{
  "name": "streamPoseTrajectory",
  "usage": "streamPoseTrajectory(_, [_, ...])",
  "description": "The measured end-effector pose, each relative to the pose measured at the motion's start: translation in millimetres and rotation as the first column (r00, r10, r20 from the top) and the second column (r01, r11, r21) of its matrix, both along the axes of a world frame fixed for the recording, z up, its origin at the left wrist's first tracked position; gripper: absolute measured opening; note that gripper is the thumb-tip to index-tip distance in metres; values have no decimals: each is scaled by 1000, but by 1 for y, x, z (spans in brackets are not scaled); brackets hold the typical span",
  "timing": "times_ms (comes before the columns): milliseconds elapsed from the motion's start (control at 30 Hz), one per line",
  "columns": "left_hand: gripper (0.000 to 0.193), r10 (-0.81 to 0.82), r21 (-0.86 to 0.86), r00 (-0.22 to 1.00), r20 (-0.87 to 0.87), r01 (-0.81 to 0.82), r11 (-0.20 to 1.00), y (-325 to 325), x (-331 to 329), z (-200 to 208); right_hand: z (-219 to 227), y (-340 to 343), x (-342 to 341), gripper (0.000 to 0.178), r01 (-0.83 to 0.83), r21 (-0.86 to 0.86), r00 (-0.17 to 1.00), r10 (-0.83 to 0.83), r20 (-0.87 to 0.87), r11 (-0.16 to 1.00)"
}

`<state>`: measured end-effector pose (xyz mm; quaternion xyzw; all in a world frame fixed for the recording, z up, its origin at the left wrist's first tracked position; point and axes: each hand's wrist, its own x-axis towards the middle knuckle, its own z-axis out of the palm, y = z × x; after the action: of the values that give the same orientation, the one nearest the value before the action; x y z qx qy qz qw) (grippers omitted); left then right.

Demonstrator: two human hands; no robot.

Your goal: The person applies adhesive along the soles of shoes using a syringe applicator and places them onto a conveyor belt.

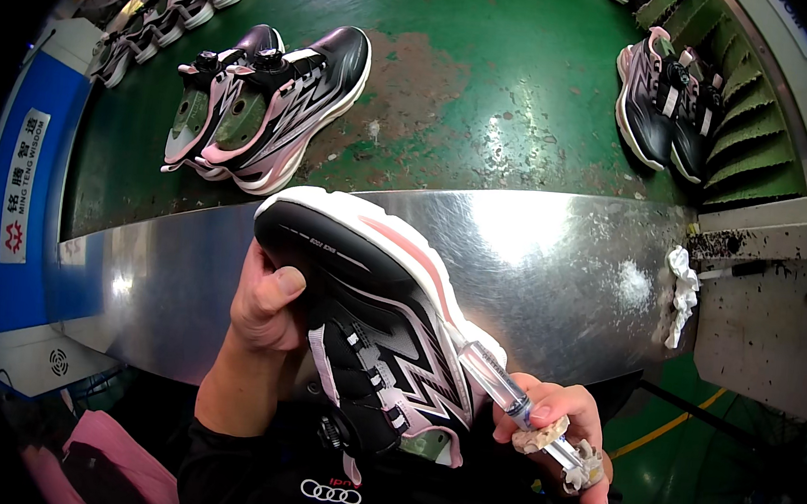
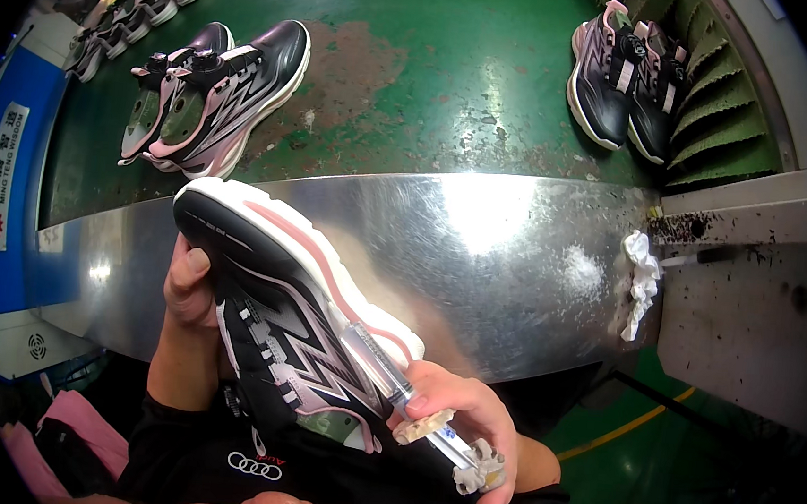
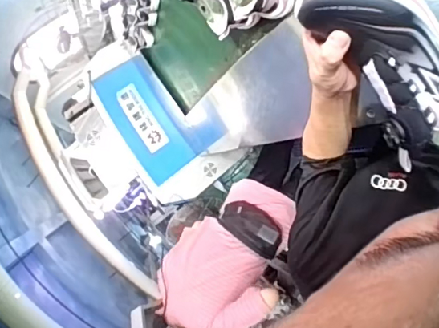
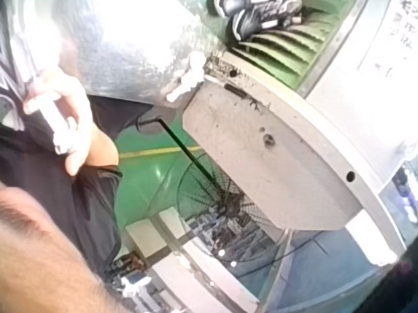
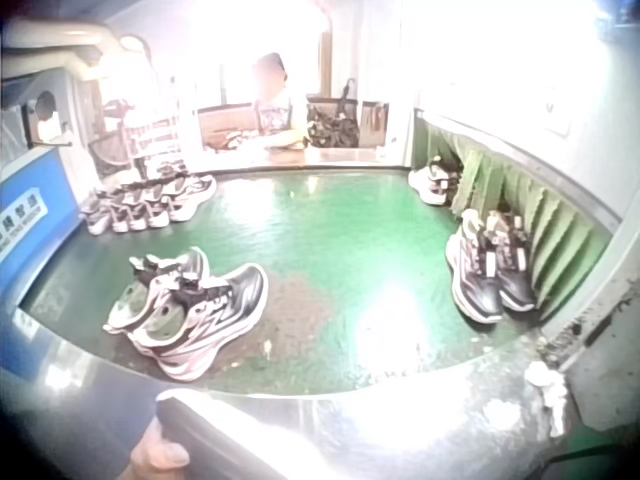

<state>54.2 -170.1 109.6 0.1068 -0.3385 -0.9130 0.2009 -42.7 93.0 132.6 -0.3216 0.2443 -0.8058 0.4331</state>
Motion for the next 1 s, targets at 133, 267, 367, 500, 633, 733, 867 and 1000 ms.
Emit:
streamPoseTrajectory(133, [64,-15,24,1000,-4,15,1000,-1,2,1,8,3,2,85,38,93,997,-31,-74,995])
streamPoseTrajectory(267, [63,-44,20,999,11,44,999,-5,2,-3,8,3,3,81,74,171,992,-55,-115,982])
streamPoseTrajectory(367, [63,-30,-20,999,16,30,999,-6,2,-4,8,4,4,81,90,174,990,-69,-122,981])
streamPoseTrajectory(500, [61,-47,11,999,-4,47,999,-2,-2,1,6,4,6,81,103,163,988,-82,-127,981])
streamPoseTrajectory(633, [61,-55,-13,998,-30,54,998,-4,-1,-1,0,6,6,85,69,120,997,-65,-33,990])
streamPoseTrajectory(733, [59,-23,9,1000,-15,23,1000,-4,-3,-1,-2,7,6,88,38,62,999,-37,-11,997])
streamPoseTrajectory(867, [58,-26,36,999,-40,27,999,-4,-3,3,-7,12,3,90,82,6,996,-82,-27,997])
streamPoseTrajectory(1000, [60,-97,-22,994,-50,96,995,-11,-5,-3,29,30,-18,82,437,-75,888,-443,-121,897])
